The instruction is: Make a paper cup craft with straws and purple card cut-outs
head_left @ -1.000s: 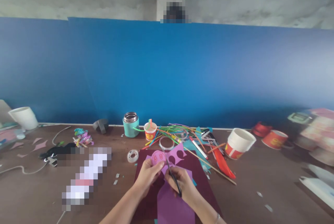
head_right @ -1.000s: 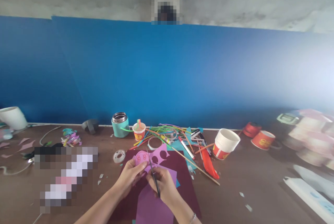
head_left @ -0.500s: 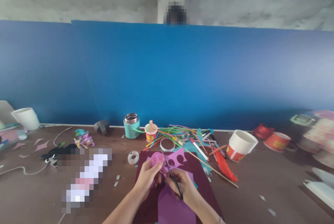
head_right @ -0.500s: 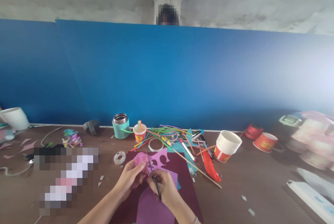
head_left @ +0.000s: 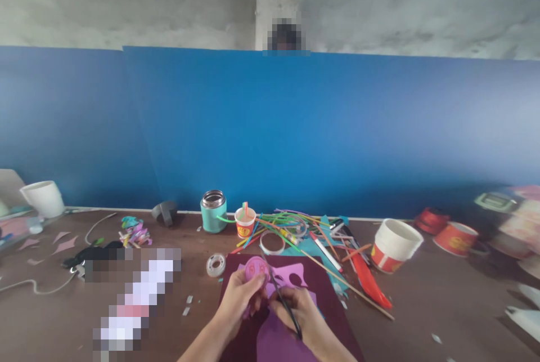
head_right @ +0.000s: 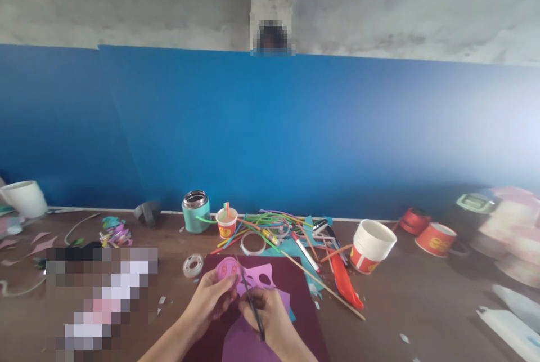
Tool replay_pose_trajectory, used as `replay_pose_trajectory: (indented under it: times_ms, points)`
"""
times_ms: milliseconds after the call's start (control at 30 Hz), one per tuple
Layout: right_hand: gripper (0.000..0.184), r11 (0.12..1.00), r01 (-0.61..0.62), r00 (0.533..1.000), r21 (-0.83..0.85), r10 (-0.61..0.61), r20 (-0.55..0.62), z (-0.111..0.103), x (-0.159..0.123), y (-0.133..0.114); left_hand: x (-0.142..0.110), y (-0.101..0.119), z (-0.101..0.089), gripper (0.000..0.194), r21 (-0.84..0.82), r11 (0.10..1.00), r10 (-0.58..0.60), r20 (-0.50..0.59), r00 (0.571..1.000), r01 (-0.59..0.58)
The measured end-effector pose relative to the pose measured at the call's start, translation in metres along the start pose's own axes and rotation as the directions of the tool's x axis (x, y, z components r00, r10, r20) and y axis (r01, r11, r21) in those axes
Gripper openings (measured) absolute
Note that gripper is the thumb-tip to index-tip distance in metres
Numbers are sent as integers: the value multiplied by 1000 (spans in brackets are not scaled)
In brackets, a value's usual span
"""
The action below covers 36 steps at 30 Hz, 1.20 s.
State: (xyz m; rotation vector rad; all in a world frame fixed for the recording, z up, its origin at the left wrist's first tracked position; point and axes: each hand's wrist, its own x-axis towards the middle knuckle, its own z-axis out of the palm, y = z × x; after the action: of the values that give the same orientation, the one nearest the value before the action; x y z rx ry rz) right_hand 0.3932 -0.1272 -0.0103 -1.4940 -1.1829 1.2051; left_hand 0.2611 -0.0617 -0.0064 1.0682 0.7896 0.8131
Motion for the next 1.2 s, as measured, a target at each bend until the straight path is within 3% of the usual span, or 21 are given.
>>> replay_pose_trajectory:
  times_ms: [367, 567, 833, 1200]
  points:
    - [33, 998, -32, 999, 47, 32, 8, 0, 1, 4, 4, -8, -5, 40, -19, 1000, 10, 22, 1000, -10]
    - [25, 998, -54, 995, 25, 56, -82, -1, -5, 0, 4, -5, -7, 43, -43, 999, -23, -16, 1000, 23]
    - [22, 999, -44, 999, 27, 44, -32, -4, -3, 2, 6, -5, -8, 47, -40, 998, -46, -4, 999, 46]
    - [25, 999, -33, 999, 38, 34, -19, -4, -3, -2, 6, -4, -8, 43, -137, 990, -30, -77, 997, 19]
